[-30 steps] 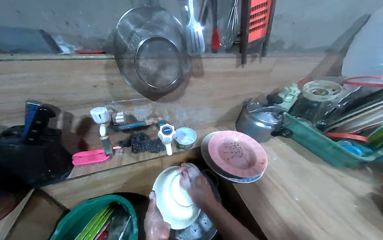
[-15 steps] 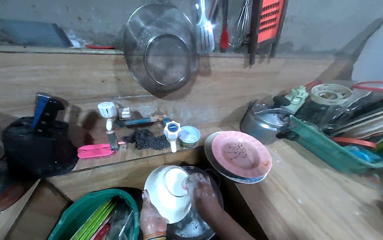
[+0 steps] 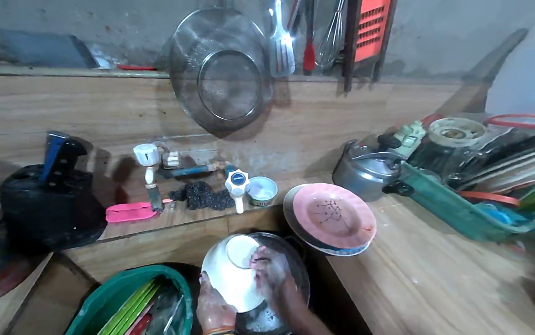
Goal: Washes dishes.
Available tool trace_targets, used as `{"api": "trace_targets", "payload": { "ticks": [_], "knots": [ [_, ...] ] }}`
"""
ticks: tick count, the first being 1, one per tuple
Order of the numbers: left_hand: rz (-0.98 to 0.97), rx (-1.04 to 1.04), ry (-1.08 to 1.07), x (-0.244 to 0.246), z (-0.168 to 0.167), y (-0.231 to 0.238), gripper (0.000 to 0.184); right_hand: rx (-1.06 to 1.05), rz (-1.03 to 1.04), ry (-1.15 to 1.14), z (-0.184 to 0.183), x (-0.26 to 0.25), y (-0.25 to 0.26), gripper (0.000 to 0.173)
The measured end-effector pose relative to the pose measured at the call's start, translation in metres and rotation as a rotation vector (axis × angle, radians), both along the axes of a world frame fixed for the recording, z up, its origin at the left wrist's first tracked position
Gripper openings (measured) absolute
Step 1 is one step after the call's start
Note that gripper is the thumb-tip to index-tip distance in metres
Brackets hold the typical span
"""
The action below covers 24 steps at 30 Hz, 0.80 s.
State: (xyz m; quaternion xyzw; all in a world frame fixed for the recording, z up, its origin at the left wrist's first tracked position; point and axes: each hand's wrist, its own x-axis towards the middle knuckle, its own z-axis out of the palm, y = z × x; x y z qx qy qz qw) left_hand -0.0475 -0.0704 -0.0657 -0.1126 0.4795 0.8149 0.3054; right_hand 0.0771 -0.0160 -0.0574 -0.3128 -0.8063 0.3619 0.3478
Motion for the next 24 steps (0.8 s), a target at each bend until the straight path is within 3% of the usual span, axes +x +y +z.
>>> {"api": "trace_targets", "payload": {
  "ticks": [2, 4, 7, 9, 12, 13, 15, 17, 19, 21, 22, 24],
  "knots": [
    [-0.024, -0.015, 0.036, 0.002, -0.002, 0.001, 0.049, 0.098, 0.062, 0.003, -0.009, -0.008, -0.020, 0.036],
    [-0.100, -0.176, 0.218, 0.007, -0.002, 0.000, 0.050, 0.274, 0.134, -0.272, -0.005, -0.017, -0.023, 0.048],
    [-0.130, -0.302, 0.359, 0.012, 0.007, -0.001, 0.044, 0.425, 0.072, -0.317, 0.003, -0.030, -0.005, 0.046],
    [-0.126, -0.184, 0.352, 0.012, 0.010, -0.001, 0.041, 0.306, -0.059, -0.275, 0.019, -0.037, 0.010, 0.041],
    [-0.172, -0.075, 0.262, 0.016, 0.003, -0.001, 0.044, -0.023, -0.165, -0.428, 0.055, -0.047, 0.020, 0.048],
    [-0.170, -0.050, 0.219, 0.016, 0.002, -0.001, 0.043, 0.038, -0.163, -0.442, 0.053, -0.050, 0.014, 0.048],
    [-0.152, -0.053, 0.186, 0.013, 0.005, -0.003, 0.041, 0.383, -0.103, -0.398, 0.032, -0.049, -0.008, 0.040],
    [-0.168, -0.126, 0.275, 0.013, 0.008, -0.006, 0.035, 0.589, -0.044, -0.357, 0.019, -0.042, -0.019, 0.023],
    [-0.246, -0.233, 0.439, 0.016, 0.010, -0.009, 0.033, 0.364, 0.017, -0.542, 0.047, -0.036, -0.012, 0.027],
    [-0.304, -0.257, 0.496, 0.018, 0.009, -0.011, 0.036, -0.048, 0.078, -0.793, 0.091, -0.039, 0.024, 0.047],
    [-0.304, -0.241, 0.498, 0.019, 0.010, -0.012, 0.035, -0.217, 0.090, -0.814, 0.100, -0.038, 0.049, 0.053],
    [-0.265, -0.148, 0.478, 0.021, 0.014, -0.012, 0.033, -0.451, 0.013, -0.513, 0.074, -0.027, 0.091, 0.042]
  ]
}}
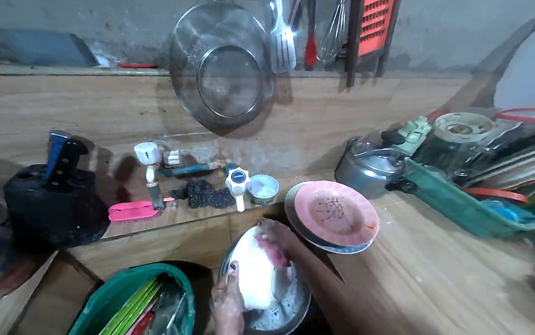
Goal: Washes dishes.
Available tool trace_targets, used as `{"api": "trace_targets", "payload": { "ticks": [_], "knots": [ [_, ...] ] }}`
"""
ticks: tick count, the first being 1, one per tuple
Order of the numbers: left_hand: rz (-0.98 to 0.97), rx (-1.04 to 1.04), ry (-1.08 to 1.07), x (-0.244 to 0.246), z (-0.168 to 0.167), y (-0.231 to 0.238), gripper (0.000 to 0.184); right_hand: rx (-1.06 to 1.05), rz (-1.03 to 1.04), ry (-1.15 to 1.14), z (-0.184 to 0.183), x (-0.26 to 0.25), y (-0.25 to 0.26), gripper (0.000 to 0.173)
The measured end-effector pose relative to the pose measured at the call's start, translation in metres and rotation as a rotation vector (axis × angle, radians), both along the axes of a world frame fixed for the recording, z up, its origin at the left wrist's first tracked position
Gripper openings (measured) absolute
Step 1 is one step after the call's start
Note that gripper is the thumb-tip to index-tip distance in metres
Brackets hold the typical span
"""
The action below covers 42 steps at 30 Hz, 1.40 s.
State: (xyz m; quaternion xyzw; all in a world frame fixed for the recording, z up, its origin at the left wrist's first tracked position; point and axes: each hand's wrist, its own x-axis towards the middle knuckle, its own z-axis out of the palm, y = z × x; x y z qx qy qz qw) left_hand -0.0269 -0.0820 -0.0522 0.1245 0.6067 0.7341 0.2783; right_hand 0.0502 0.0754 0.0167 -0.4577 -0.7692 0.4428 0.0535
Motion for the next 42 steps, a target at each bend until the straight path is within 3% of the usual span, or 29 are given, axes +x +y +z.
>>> {"api": "trace_targets", "payload": {
  "ticks": [2, 4, 7, 10, 13, 16, 19, 20, 23, 26, 29, 31, 32, 35, 37, 39, 42],
  "knots": [
    [0.044, 0.093, -0.041, 0.002, 0.003, 0.003, 0.033, -0.246, -0.303, 0.488, -0.033, 0.017, 0.001, 0.030],
    [0.083, 0.101, -0.002, 0.004, 0.005, 0.006, 0.032, -0.504, -0.570, 0.860, -0.058, 0.026, -0.032, 0.039],
    [0.042, -0.069, 0.329, 0.011, 0.003, 0.000, 0.033, -0.920, -0.761, 1.084, -0.083, 0.019, -0.089, 0.055],
    [0.001, -0.259, 0.866, 0.012, -0.008, -0.003, 0.041, -1.099, -1.028, 1.152, -0.059, -0.014, -0.112, 0.051],
    [0.022, -0.377, 1.281, 0.002, -0.019, -0.002, 0.049, -0.995, -0.918, 1.078, -0.026, -0.012, -0.101, 0.042],
    [-0.016, -0.269, 1.486, -0.003, -0.025, -0.004, 0.055, -0.735, -0.642, 0.884, -0.014, 0.003, -0.066, 0.047],
    [0.042, -0.073, 1.592, -0.003, -0.026, -0.001, 0.060, -0.464, -0.250, 0.401, -0.011, 0.028, -0.020, 0.027],
    [0.087, -0.018, 1.581, -0.002, -0.028, 0.000, 0.058, -0.394, -0.124, 0.225, -0.011, 0.036, -0.010, 0.032],
    [0.259, 0.055, 1.379, -0.004, -0.030, 0.003, 0.058, -0.211, 0.082, -0.025, -0.027, 0.047, -0.006, 0.036],
    [0.299, 0.071, 0.983, -0.009, -0.029, 0.007, 0.050, -0.123, 0.018, -0.055, -0.040, 0.048, -0.016, 0.050],
    [0.178, 0.172, 0.224, -0.012, -0.021, 0.013, 0.072, -0.085, -0.074, -0.085, -0.027, 0.040, -0.031, 0.065],
    [0.100, 0.219, -0.267, -0.016, -0.012, 0.012, 0.064, -0.051, -0.100, -0.055, -0.018, 0.034, -0.035, 0.065],
    [0.082, 0.221, -0.403, -0.019, -0.007, 0.011, 0.055, -0.021, -0.094, -0.044, -0.013, 0.032, -0.035, 0.062],
    [0.069, 0.202, -0.525, -0.027, 0.002, 0.008, 0.033, 0.126, -0.092, -0.127, 0.009, 0.025, -0.020, 0.048],
    [0.070, 0.229, -0.523, -0.029, 0.001, 0.009, 0.030, 0.277, -0.167, -0.020, 0.021, 0.017, -0.009, 0.040],
    [0.077, 0.244, -0.529, -0.028, 0.003, 0.010, 0.029, 0.272, -0.159, 0.139, 0.024, 0.008, -0.009, 0.041],
    [0.064, 0.281, -0.537, -0.026, 0.004, 0.011, 0.031, 0.116, 0.232, 0.020, 0.013, 0.010, -0.026, 0.044]
  ]
}}
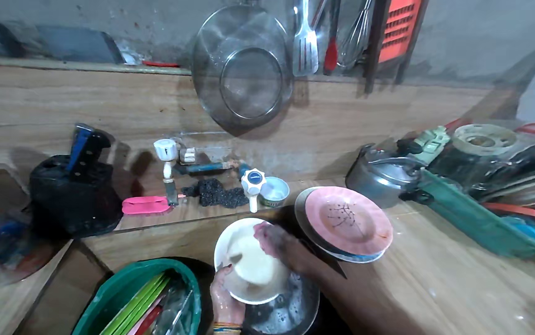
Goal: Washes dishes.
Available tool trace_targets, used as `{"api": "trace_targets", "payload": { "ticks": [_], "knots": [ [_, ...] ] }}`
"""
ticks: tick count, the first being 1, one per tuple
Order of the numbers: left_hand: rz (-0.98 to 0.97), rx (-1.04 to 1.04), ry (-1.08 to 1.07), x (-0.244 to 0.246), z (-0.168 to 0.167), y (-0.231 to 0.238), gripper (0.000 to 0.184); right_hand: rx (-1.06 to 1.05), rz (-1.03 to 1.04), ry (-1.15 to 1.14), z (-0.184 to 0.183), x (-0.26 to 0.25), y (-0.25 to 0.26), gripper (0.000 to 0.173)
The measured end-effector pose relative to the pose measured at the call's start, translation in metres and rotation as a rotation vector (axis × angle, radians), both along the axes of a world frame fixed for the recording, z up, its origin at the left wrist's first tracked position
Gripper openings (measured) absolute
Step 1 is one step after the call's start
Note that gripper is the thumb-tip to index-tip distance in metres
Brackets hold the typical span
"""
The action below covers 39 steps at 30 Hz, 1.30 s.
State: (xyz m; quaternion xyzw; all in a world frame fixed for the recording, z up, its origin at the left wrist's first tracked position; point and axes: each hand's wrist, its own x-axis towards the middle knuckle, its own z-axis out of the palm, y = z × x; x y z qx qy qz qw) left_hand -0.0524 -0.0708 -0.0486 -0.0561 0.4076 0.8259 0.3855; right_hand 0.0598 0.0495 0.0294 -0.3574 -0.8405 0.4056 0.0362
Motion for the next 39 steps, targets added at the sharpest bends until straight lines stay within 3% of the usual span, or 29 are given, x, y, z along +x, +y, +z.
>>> {"api": "trace_targets", "payload": {
  "ticks": [3, 5, 8, 11, 13, 14, 17, 20, 22, 24, 26, 28, 31, 34, 36, 39],
  "knots": [
    [-0.030, 0.092, 0.032, -0.001, -0.007, 0.002, 0.037, 0.030, 0.404, -0.374, -0.014, 0.003, -0.031, 0.041],
    [-0.070, 0.109, 0.021, -0.001, -0.012, 0.003, 0.039, 0.065, 0.485, -0.221, -0.041, 0.003, -0.043, 0.029],
    [-0.102, 0.085, -0.008, 0.010, -0.009, 0.005, 0.038, 0.099, 0.314, 0.037, -0.050, -0.018, -0.047, 0.023],
    [-0.175, 0.141, 0.040, 0.009, -0.008, -0.002, 0.035, 0.348, 0.151, -0.046, -0.051, -0.024, -0.027, 0.037],
    [-0.147, 0.138, 0.062, 0.003, -0.007, -0.002, 0.039, 0.557, 0.070, 0.066, -0.065, -0.018, -0.018, 0.035],
    [-0.128, 0.142, 0.076, 0.000, -0.008, -0.002, 0.040, 0.564, 0.049, 0.060, -0.066, -0.013, -0.021, 0.035],
    [-0.147, 0.176, 0.091, -0.004, -0.010, -0.005, 0.041, 0.321, 0.095, 0.057, -0.068, 0.007, -0.053, 0.032],
    [-0.186, 0.199, 0.011, 0.003, -0.009, -0.004, 0.039, 0.127, 0.105, -0.051, -0.049, -0.009, -0.072, 0.035],
    [-0.212, 0.243, 0.033, 0.006, -0.005, -0.007, 0.040, 0.308, 0.087, 0.009, -0.048, -0.023, -0.057, 0.034],
    [-0.188, 0.213, 0.094, 0.005, -0.007, -0.006, 0.041, 0.657, 0.051, 0.092, -0.070, -0.028, -0.028, 0.031],
    [-0.147, 0.184, 0.126, 0.002, -0.009, -0.004, 0.042, 0.851, -0.014, 0.137, -0.088, -0.020, -0.019, 0.030],
    [-0.132, 0.179, 0.128, 0.000, -0.011, -0.004, 0.043, 0.776, -0.079, 0.102, -0.095, 0.000, -0.043, 0.031],
    [-0.129, 0.116, 0.022, 0.005, -0.005, -0.005, 0.036, 0.207, -0.085, -0.012, -0.077, 0.010, -0.088, 0.037],
    [-0.066, -0.058, 0.053, 0.007, -0.003, 0.001, 0.036, -0.103, -0.075, 0.332, -0.069, -0.004, -0.109, 0.037],
    [-0.125, -0.070, 0.173, 0.005, 0.005, -0.003, 0.036, -0.030, -0.017, 0.485, -0.086, -0.010, -0.110, 0.045],
    [-0.273, 0.036, 0.127, 0.006, -0.002, -0.006, 0.042, 0.400, 0.129, 0.416, -0.143, -0.006, -0.075, 0.047]
  ]
}}
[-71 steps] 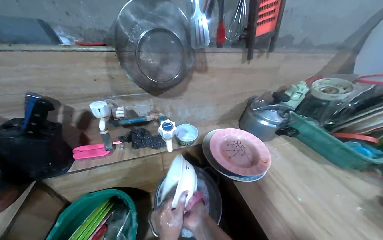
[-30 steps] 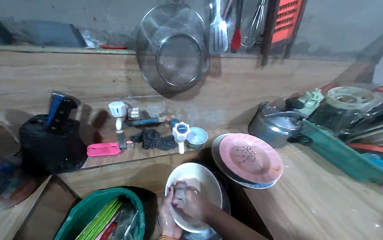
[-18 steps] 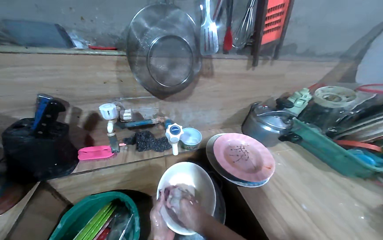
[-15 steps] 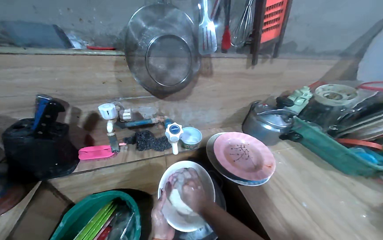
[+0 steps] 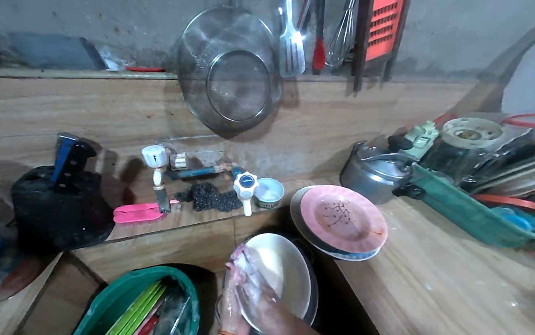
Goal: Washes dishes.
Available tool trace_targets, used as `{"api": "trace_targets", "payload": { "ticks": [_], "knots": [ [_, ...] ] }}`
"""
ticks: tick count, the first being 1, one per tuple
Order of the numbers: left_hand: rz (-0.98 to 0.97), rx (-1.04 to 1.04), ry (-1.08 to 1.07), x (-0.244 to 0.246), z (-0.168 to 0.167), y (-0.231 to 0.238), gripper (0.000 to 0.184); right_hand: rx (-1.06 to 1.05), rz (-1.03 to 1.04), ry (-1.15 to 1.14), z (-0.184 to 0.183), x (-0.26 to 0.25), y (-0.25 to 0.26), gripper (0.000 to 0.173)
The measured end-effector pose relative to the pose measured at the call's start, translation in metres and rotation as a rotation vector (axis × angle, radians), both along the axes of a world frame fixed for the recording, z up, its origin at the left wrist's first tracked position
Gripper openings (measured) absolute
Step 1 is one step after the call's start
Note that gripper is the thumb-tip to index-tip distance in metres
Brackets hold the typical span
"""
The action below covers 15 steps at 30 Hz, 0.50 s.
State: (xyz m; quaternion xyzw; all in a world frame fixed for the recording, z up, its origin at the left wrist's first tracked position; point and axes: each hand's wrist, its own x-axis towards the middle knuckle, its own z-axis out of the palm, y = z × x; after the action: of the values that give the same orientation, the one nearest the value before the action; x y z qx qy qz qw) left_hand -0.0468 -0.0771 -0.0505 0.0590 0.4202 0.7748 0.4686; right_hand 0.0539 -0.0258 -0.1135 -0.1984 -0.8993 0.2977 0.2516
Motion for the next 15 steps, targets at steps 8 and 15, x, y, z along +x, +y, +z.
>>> {"api": "trace_targets", "payload": {
  "ticks": [8, 15],
  "knots": [
    [-0.068, 0.000, 0.229, 0.006, -0.009, -0.009, 0.060, 0.596, 0.097, -0.277, 0.121, 0.000, 0.067, 0.031],
    [-0.079, -0.066, 0.148, 0.003, 0.002, -0.014, 0.074, -0.105, -0.263, -0.712, 0.143, 0.029, 0.107, 0.050]
  ]
}}
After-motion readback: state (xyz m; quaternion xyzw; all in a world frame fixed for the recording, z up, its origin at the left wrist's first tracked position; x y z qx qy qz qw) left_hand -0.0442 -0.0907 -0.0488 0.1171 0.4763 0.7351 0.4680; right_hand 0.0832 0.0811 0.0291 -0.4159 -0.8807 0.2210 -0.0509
